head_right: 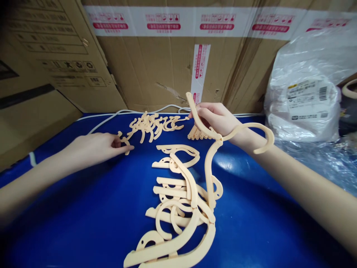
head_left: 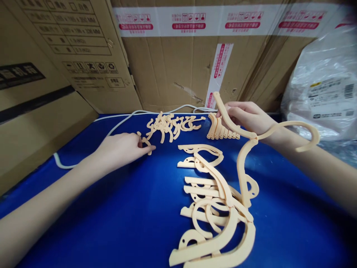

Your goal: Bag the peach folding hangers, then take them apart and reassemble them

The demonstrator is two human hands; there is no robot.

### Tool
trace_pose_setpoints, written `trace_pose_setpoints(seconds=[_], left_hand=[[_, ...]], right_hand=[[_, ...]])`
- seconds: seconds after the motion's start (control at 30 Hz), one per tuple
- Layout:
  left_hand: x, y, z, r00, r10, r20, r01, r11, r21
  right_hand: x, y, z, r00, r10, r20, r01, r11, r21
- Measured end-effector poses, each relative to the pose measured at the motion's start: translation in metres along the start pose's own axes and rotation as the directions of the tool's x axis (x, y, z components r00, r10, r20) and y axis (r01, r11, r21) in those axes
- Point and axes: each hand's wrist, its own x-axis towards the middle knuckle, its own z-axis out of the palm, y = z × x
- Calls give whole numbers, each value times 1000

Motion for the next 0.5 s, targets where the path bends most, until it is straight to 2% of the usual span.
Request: trace_pose_setpoints(seconds=[0.1,0.23,0.5], left_hand=[[-1,-4,3,995,-49,83,56,995,-87],[6,-16,1,986,-139,91,149,981,-120],[23,-43,-3,983,-127,134,159,949,-272]], right_hand=[[0,0,0,1000,4,3,-4,1000,3],[-1,0,0,1000,6,3,-6,1000,6],[-1,-4,-1,1000,11,-12,-11,1000,14]])
